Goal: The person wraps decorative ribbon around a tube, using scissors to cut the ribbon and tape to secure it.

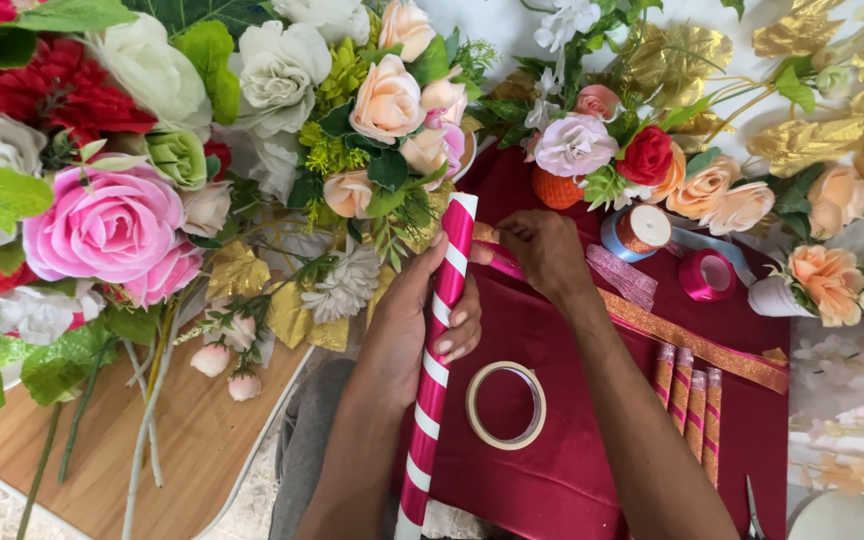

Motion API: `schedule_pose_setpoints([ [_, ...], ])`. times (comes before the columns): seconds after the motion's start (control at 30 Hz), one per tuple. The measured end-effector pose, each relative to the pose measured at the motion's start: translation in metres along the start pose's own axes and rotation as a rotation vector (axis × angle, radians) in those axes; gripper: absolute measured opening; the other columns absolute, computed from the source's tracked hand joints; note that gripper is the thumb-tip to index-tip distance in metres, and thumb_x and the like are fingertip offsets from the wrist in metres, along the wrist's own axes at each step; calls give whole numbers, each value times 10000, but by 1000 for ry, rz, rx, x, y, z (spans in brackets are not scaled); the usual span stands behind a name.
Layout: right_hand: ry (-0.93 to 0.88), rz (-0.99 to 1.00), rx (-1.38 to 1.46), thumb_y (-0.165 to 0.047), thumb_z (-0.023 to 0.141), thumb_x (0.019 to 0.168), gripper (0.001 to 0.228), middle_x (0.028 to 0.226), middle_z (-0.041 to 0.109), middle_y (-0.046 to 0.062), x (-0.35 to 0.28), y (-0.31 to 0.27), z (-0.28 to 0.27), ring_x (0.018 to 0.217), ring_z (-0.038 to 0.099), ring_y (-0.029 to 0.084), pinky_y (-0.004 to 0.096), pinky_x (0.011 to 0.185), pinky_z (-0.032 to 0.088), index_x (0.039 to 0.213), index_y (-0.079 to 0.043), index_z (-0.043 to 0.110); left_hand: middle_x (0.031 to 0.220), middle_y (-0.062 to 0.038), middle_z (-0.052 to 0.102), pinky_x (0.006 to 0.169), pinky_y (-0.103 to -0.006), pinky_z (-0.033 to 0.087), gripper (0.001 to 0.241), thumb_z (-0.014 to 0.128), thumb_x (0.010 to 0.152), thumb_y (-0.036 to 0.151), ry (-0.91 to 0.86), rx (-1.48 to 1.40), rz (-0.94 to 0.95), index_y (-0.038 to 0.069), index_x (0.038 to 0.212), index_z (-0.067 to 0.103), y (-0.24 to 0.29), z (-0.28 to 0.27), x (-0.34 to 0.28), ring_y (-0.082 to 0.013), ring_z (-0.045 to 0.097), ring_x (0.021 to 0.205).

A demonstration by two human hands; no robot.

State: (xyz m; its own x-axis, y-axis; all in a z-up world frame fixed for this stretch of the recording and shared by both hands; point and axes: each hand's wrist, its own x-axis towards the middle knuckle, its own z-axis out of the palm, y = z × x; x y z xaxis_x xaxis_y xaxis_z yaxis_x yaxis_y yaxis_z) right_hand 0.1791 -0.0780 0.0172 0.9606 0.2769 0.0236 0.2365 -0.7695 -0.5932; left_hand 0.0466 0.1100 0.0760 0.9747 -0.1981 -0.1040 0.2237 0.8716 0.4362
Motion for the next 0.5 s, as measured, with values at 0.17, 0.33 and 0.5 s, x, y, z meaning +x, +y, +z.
schedule_pose_setpoints([
  [0.17, 44, -52, 38, -77, 721, 965, 147, 933, 763, 195, -4, -6, -3, 952, 728, 352, 461, 837, 599, 1089, -60, 799, 545, -43, 393, 319, -250, 371, 487, 498, 1076, 378, -3, 17, -11, -83, 1191, 604, -2, 1, 1, -92, 395, 305],
  [0.33, 134, -87, 51, -94, 742, 957, 145, 940, 768, 178, -11, -5, -4, 962, 735, 353, 478, 852, 594, 1089, -62, 792, 542, -42, 391, 315, -252, 364, 483, 499, 1076, 374, -7, 10, -15, -85, 1188, 602, -3, 1, 1, -92, 394, 302],
  [0.5, 226, -122, 96, -126, 753, 970, 131, 943, 776, 136, -20, -2, -7, 973, 741, 313, 469, 859, 587, 1093, -98, 789, 539, -41, 392, 314, -253, 363, 488, 501, 1077, 376, -9, 10, -21, -88, 1183, 609, -5, 3, 2, -93, 395, 301],
])
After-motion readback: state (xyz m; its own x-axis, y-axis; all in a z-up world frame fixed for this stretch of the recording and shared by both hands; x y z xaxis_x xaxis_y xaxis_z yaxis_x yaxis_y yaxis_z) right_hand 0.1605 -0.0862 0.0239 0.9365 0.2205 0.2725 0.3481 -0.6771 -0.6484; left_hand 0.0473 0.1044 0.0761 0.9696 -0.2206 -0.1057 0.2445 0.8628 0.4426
